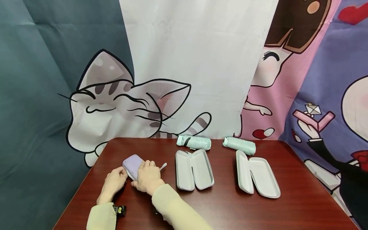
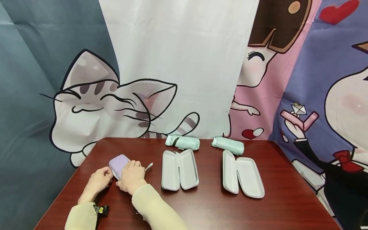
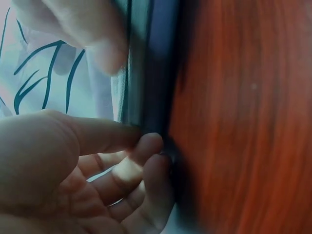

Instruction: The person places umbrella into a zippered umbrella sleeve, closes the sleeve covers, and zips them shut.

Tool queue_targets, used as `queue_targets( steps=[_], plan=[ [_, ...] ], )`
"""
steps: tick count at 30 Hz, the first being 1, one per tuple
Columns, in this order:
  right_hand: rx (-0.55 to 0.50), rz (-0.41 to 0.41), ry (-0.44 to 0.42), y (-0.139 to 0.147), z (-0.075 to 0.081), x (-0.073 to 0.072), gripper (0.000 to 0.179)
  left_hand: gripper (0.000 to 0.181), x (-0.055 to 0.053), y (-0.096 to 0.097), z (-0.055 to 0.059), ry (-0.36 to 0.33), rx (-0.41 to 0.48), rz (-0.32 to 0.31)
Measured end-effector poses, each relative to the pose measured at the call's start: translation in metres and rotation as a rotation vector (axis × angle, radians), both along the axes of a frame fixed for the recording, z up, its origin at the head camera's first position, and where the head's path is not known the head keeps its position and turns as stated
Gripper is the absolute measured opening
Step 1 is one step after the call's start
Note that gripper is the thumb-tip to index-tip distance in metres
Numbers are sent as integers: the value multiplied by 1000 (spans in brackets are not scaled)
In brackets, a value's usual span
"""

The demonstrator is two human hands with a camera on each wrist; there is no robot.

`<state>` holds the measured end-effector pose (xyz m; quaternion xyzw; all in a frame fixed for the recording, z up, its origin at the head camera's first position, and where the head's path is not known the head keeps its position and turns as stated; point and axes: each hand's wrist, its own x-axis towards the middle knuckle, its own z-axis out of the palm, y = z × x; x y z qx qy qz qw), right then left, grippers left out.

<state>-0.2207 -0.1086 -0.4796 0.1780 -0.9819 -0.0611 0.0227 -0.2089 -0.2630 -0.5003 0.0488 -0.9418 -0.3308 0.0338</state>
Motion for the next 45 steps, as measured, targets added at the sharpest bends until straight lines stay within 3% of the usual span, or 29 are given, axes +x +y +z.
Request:
queue_targets(
  steps=[3,6,18,31,37,42,45],
  plan=[
    [-7,25,-78,4,5,0,83,16,0,0,-1,10,-11,8],
    [-29,26,-102,6,8,0,79,17,0,1,-1,23,-25,8],
    [-79,-112,-6,-7,1,7,85,17,2,8,3,67,-43,-69],
    [-126,-177,77,-13,1,7,88,20,1,9,2,99,-37,-184],
    [-159,-226,87,-15,0,2,93,23,3,7,5,81,-20,-235],
    [-187,-221,89,-13,-2,-1,93,20,5,4,6,65,-3,-292],
    [-213,-185,63,-9,0,-2,82,19,6,2,4,45,8,-320]
  ],
)
